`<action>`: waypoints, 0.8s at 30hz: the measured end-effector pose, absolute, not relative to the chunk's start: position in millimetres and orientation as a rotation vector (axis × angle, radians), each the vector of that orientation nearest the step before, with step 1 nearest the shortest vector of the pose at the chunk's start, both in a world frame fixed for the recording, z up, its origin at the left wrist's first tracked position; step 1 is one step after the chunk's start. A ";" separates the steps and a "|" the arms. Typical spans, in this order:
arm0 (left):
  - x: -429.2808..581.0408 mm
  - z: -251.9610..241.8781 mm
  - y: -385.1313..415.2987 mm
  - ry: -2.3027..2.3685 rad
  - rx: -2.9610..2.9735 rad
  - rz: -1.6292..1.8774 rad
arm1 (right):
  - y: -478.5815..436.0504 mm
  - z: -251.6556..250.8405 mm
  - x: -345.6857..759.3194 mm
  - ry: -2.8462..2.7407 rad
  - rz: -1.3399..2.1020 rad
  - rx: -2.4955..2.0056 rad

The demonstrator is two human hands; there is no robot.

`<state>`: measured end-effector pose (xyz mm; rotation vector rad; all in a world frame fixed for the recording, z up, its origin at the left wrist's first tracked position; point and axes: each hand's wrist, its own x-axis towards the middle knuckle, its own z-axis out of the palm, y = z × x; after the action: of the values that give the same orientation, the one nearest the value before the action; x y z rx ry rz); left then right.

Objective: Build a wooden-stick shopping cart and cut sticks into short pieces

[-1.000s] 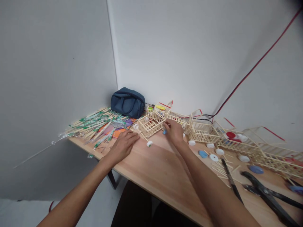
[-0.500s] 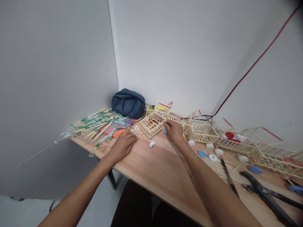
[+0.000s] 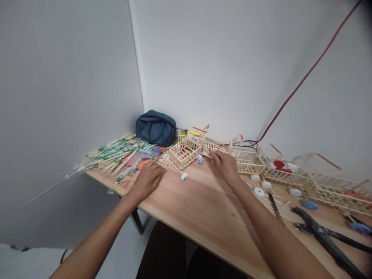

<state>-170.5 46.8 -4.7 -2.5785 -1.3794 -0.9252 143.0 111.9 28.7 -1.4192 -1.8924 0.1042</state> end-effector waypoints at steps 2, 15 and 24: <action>-171.0 -2.6 45.2 -1.352 -2.545 -0.942 | 91.4 28.6 150.7 -1.936 0.123 -1.414; -77.6 30.4 -0.9 -1.048 -2.847 -1.313 | -9.1 6.7 114.2 -2.694 -0.008 -0.686; 6.5 45.7 20.2 -1.269 -3.591 -0.919 | -7.0 -10.5 136.2 -2.523 0.079 -0.742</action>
<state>6.5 20.2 45.7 -3.5907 -1.2689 -0.9191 136.2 -7.0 -10.5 -0.7421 -2.5227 0.0788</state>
